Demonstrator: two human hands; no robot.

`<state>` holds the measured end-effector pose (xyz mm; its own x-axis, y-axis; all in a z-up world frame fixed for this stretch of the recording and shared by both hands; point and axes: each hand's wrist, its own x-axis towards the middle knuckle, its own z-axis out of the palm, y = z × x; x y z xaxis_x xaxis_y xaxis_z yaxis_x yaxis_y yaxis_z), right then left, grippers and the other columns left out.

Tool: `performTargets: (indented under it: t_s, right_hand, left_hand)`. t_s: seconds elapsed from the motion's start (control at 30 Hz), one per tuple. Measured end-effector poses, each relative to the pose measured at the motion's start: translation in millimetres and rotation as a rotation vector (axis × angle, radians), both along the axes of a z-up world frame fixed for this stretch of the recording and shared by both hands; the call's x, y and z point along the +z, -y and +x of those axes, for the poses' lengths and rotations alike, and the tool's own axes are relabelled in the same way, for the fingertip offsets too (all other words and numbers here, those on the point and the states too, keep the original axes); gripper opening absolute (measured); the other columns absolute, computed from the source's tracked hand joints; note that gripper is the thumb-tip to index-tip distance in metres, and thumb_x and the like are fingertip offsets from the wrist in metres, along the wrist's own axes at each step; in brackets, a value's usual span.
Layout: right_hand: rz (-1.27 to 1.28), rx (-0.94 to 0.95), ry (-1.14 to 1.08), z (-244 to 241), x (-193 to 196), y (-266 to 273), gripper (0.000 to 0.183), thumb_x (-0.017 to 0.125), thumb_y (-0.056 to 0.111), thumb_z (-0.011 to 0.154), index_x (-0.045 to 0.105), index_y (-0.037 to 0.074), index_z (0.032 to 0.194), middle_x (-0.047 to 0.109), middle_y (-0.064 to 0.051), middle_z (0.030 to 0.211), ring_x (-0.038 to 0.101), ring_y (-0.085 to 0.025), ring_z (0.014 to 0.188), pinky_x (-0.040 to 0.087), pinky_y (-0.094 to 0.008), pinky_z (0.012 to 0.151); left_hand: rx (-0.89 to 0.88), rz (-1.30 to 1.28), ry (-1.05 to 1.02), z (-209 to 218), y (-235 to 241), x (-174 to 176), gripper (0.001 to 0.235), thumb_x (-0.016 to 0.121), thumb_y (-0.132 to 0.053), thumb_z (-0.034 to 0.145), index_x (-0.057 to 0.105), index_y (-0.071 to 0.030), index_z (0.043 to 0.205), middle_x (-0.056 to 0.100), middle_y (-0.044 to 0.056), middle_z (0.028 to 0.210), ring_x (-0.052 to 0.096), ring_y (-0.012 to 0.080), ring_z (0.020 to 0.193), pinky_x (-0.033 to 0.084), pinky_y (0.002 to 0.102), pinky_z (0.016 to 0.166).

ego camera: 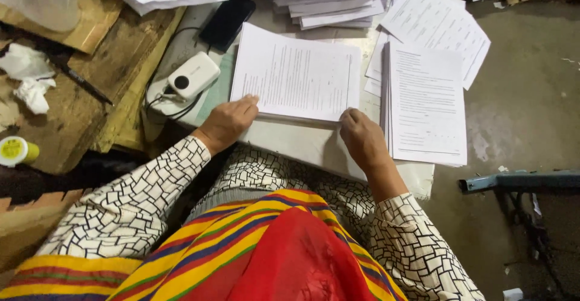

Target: Organizing and stacking printed papers into different piles on a table.

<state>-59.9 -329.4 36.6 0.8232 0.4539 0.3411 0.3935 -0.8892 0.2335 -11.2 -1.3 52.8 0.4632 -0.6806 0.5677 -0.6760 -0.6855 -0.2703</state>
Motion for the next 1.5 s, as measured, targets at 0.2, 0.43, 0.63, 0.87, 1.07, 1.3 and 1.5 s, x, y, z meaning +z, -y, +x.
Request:
performTargets:
  t_s: [0.2, 0.43, 0.63, 0.87, 1.07, 1.3, 1.5]
  right_hand:
    - [0.153, 0.005, -0.108, -1.9, -4.7, 0.4, 0.012, 0.067, 0.009, 0.083, 0.066, 0.004, 0.094, 0.065, -0.011, 0.095, 0.069, -0.023, 0.089, 0.059, -0.029, 0.074]
    - [0.188, 0.083, -0.097, -16.2, 26.0, -50.0, 0.029, 0.060, 0.005, 0.087, 0.064, -0.005, 0.113, 0.064, -0.024, 0.108, 0.061, -0.037, 0.112, 0.045, -0.044, 0.104]
    - [0.327, -0.055, -0.264, -21.0, 5.9, -96.7, 0.062, 0.058, 0.027, 0.087, 0.048, -0.005, 0.139, 0.044, -0.028, 0.144, 0.039, -0.041, 0.136, 0.029, -0.051, 0.111]
    - [0.365, -0.086, -0.332, -16.0, -19.6, -90.7, 0.064, 0.044, 0.035, 0.095, 0.036, 0.001, 0.148, 0.029, -0.020, 0.155, 0.022, -0.033, 0.145, 0.016, -0.044, 0.117]
    - [0.397, -0.089, -0.192, -22.9, -27.5, -66.6, 0.060, 0.047, 0.032, 0.096, 0.038, 0.005, 0.148, 0.035, -0.016, 0.153, 0.028, -0.032, 0.143, 0.021, -0.043, 0.116]
    - [0.405, -0.196, -0.130, -33.2, -22.9, -44.4, 0.057, 0.047, 0.024, 0.092, 0.044, 0.004, 0.146, 0.041, -0.018, 0.150, 0.034, -0.033, 0.141, 0.025, -0.044, 0.114]
    - [0.451, -0.177, -0.058, -39.3, -21.5, -36.2, 0.061, 0.054, 0.018, 0.084, 0.049, -0.004, 0.141, 0.046, -0.028, 0.144, 0.038, -0.039, 0.138, 0.027, -0.043, 0.115]
  left_hand:
    - [-0.023, -0.010, -0.172, -4.6, -0.9, -1.8, 0.008, 0.068, -0.007, 0.088, 0.062, -0.012, 0.090, 0.070, 0.005, 0.089, 0.071, 0.0186, 0.087, 0.059, 0.026, 0.072]
    - [-0.089, 0.030, -0.633, -18.0, 47.4, -11.7, 0.046, 0.049, -0.018, 0.098, 0.043, -0.014, 0.144, 0.047, 0.014, 0.145, 0.037, 0.0328, 0.138, 0.030, 0.051, 0.112]
    - [-0.161, -0.106, -0.555, -26.6, 62.6, -37.6, 0.057, 0.038, -0.036, 0.100, 0.033, -0.010, 0.150, 0.034, 0.013, 0.155, 0.029, 0.0331, 0.142, 0.025, 0.049, 0.113]
    - [-0.132, -0.154, -0.579, -27.6, 52.9, -43.2, 0.065, 0.045, -0.030, 0.094, 0.027, -0.004, 0.152, 0.026, 0.016, 0.158, 0.024, 0.0316, 0.145, 0.020, 0.044, 0.117]
    - [-0.058, -0.125, -0.675, -32.4, 30.8, -41.5, 0.067, 0.038, -0.044, 0.098, 0.025, -0.008, 0.153, 0.022, 0.013, 0.160, 0.020, 0.0295, 0.146, 0.017, 0.044, 0.117]
    - [-0.017, -0.172, -0.613, -33.5, 7.4, -44.9, 0.071, 0.038, -0.052, 0.098, 0.028, -0.007, 0.152, 0.028, 0.015, 0.157, 0.026, 0.0321, 0.144, 0.021, 0.046, 0.116]
    - [0.049, -0.250, -0.518, -35.5, -2.9, -53.3, 0.082, 0.044, -0.061, 0.092, 0.032, -0.002, 0.148, 0.034, 0.021, 0.153, 0.032, 0.0363, 0.141, 0.026, 0.048, 0.114]
